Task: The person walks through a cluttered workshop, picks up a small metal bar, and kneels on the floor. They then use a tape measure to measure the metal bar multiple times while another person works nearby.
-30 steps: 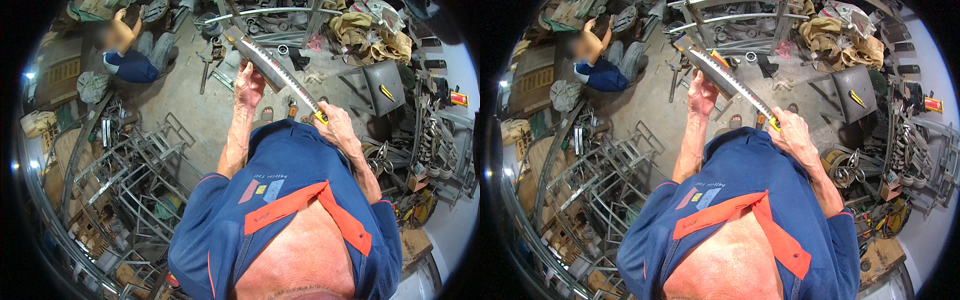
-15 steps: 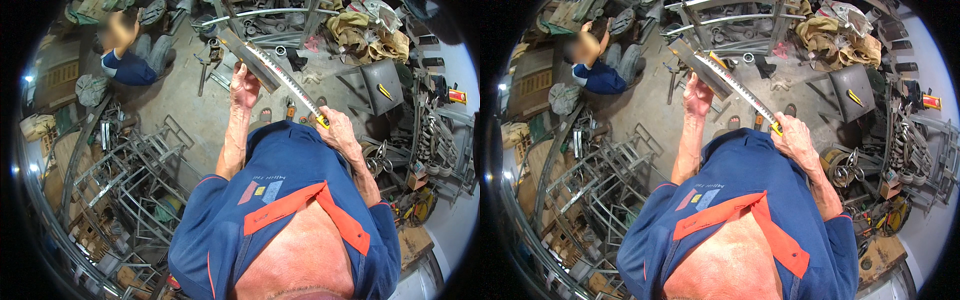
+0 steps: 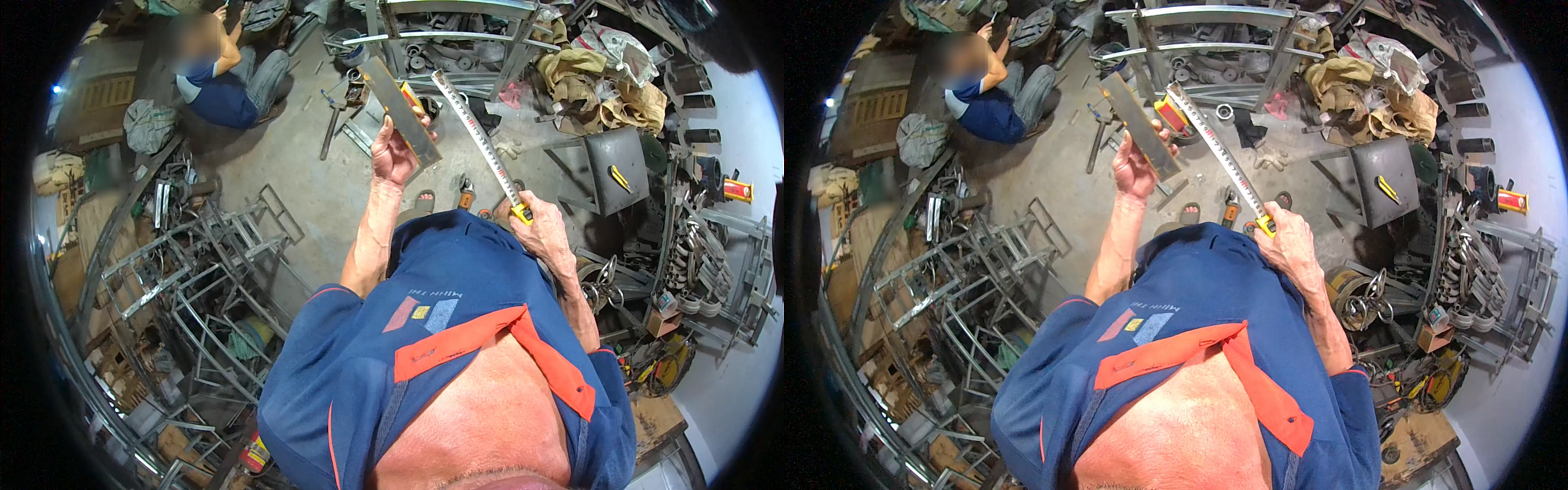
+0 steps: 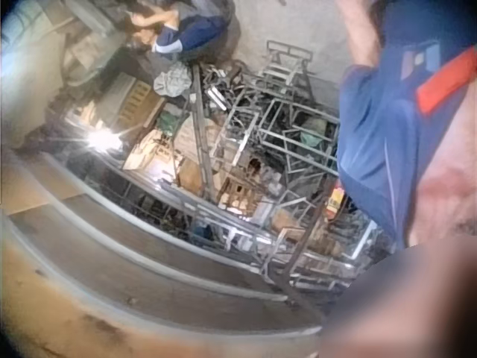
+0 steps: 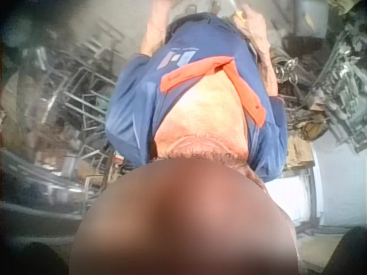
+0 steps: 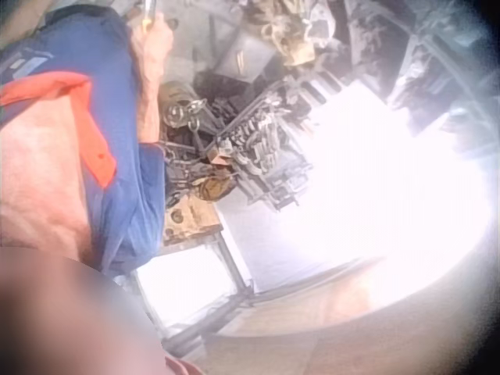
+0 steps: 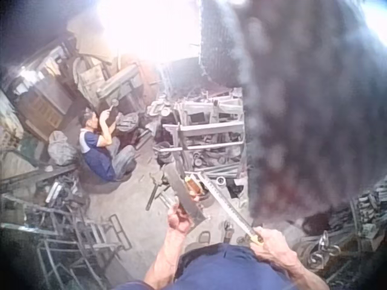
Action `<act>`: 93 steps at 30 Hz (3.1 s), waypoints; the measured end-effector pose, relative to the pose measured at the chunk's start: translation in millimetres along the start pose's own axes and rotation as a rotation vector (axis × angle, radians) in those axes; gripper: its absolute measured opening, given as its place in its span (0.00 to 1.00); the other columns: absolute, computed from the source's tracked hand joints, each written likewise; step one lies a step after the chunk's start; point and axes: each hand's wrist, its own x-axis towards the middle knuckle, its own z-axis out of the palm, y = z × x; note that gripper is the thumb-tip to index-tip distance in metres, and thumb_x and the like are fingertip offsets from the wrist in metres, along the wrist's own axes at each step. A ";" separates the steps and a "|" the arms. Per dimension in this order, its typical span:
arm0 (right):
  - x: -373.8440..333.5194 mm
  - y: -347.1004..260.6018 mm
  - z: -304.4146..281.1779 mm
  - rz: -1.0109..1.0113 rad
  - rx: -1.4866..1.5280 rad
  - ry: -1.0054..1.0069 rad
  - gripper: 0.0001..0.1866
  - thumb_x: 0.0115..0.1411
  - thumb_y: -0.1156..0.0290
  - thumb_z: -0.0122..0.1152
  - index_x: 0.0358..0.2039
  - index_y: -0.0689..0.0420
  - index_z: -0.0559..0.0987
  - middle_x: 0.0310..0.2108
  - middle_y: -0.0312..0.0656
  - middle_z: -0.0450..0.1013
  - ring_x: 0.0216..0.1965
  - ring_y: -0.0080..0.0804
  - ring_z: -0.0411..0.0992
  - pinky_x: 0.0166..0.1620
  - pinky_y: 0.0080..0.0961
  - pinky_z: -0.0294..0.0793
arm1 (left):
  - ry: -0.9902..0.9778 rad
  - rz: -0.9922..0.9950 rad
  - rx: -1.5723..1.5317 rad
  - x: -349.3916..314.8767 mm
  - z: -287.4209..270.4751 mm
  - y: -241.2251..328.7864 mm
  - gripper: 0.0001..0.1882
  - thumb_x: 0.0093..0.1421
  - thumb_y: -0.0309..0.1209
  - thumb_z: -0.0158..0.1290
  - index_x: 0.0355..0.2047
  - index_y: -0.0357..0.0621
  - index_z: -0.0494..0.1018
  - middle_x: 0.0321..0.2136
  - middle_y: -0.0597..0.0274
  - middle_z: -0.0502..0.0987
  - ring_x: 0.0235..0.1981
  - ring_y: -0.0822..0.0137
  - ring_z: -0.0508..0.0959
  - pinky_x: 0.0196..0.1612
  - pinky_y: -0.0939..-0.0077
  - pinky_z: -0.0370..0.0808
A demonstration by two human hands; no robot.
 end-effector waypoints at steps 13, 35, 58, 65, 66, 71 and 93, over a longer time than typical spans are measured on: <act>-10.2 72.2 60.3 0.319 0.611 -0.035 0.17 0.55 0.68 0.66 0.44 0.59 0.75 0.30 0.44 0.76 0.27 0.31 0.77 0.30 0.31 0.76 | 0.294 -0.098 0.508 -51.4 -42.2 35.2 0.09 0.68 0.35 0.53 0.47 0.50 0.72 0.48 0.48 0.77 0.46 0.54 0.79 0.49 0.56 0.80; -44.6 313.6 61.1 0.937 0.917 0.303 0.32 0.51 0.64 0.72 0.55 0.62 0.74 0.43 0.47 0.76 0.34 0.31 0.78 0.28 0.28 0.79 | 0.518 -0.724 0.886 45.7 -25.5 -134.3 0.20 0.64 0.37 0.56 0.53 0.41 0.71 0.44 0.61 0.79 0.46 0.66 0.79 0.44 0.67 0.76; 205.0 746.2 -113.3 0.909 -0.121 0.583 0.36 0.49 0.78 0.64 0.60 0.61 0.64 0.50 0.56 0.66 0.53 0.56 0.65 0.50 0.48 0.75 | 0.812 -1.089 1.433 70.1 -9.4 -309.2 0.14 0.54 0.27 0.62 0.42 0.49 0.78 0.33 0.74 0.78 0.33 0.77 0.77 0.30 0.80 0.72; 201.2 756.6 -108.3 0.903 -0.073 0.416 0.41 0.53 0.72 0.65 0.66 0.59 0.59 0.54 0.52 0.67 0.55 0.52 0.65 0.54 0.47 0.70 | 0.743 -1.100 1.417 107.7 10.4 -337.4 0.13 0.55 0.24 0.59 0.41 0.45 0.78 0.33 0.71 0.78 0.32 0.77 0.76 0.32 0.82 0.72; 199.4 757.0 -108.9 0.901 -0.064 0.438 0.41 0.51 0.71 0.67 0.65 0.60 0.61 0.53 0.52 0.67 0.55 0.51 0.66 0.54 0.48 0.70 | 0.726 -1.110 1.431 112.4 12.9 -341.6 0.13 0.55 0.24 0.59 0.42 0.44 0.78 0.33 0.70 0.79 0.32 0.77 0.76 0.33 0.82 0.72; 194.8 763.9 -123.4 0.874 -0.010 0.376 0.35 0.46 0.65 0.73 0.54 0.61 0.71 0.50 0.52 0.68 0.55 0.51 0.65 0.55 0.46 0.68 | 0.621 -1.095 1.137 139.2 22.1 -365.6 0.16 0.55 0.26 0.60 0.45 0.39 0.75 0.35 0.63 0.78 0.35 0.68 0.77 0.39 0.73 0.74; 20.0 378.2 -206.4 0.246 0.750 0.189 0.48 0.50 0.68 0.66 0.67 0.68 0.52 0.34 0.56 0.76 0.38 0.54 0.75 0.43 0.40 0.74 | -0.126 -1.207 0.773 235.4 135.1 -479.5 0.26 0.58 0.33 0.64 0.53 0.35 0.72 0.53 0.48 0.75 0.55 0.58 0.75 0.62 0.61 0.67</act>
